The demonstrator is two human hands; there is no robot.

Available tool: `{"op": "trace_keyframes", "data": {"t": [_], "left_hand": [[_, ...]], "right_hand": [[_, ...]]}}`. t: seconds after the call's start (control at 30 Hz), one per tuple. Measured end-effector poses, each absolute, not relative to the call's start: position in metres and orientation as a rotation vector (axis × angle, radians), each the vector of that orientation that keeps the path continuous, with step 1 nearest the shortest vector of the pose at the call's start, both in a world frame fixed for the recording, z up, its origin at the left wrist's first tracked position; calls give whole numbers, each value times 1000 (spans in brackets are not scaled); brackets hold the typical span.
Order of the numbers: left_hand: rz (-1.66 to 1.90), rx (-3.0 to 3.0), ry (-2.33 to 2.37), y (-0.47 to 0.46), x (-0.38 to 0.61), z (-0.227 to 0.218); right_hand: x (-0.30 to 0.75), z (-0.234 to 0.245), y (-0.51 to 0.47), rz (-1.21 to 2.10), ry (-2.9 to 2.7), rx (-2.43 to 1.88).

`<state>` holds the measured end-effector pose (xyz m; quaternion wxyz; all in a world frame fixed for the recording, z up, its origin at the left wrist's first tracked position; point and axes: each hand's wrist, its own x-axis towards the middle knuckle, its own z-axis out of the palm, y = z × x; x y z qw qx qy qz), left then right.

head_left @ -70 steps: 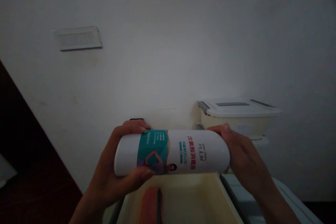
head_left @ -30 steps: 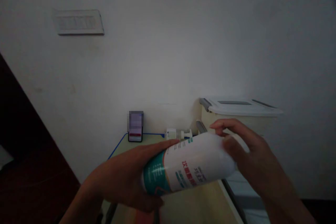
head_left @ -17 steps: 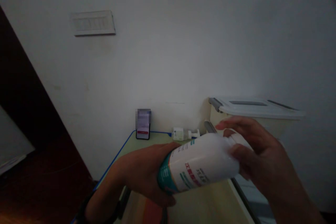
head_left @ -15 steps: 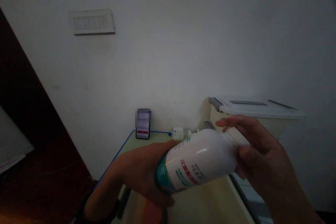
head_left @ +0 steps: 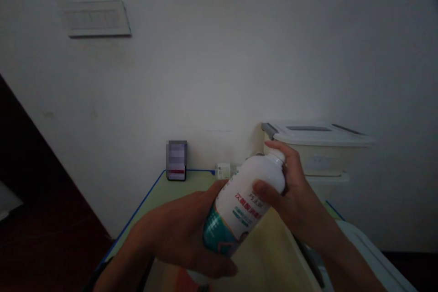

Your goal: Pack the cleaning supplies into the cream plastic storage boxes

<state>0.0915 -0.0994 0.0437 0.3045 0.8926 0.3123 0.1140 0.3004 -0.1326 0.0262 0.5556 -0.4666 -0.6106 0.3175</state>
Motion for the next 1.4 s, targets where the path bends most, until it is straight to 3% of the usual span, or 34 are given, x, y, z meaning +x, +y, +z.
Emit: {"op": "trace_keyframes", "data": {"t": [0.37,0.6,0.87,1.13,1.4], "left_hand": [[240,2327,802,-96,88,46],[243,2101,528,-93,93,45],[318,2155,438,-77,85,35],[256,2193,429,-66,85,22],[230,2115,465,-55,89,9]], "right_hand": [[299,26,-133,825,-1435,-1077],[291,29,-131,950,-1219,-1055],[292,27,-129,849,-1103,-960],[298,25,-129,1015,-1399,-949],[311,20,-120,1016,-1567,-1272]]}}
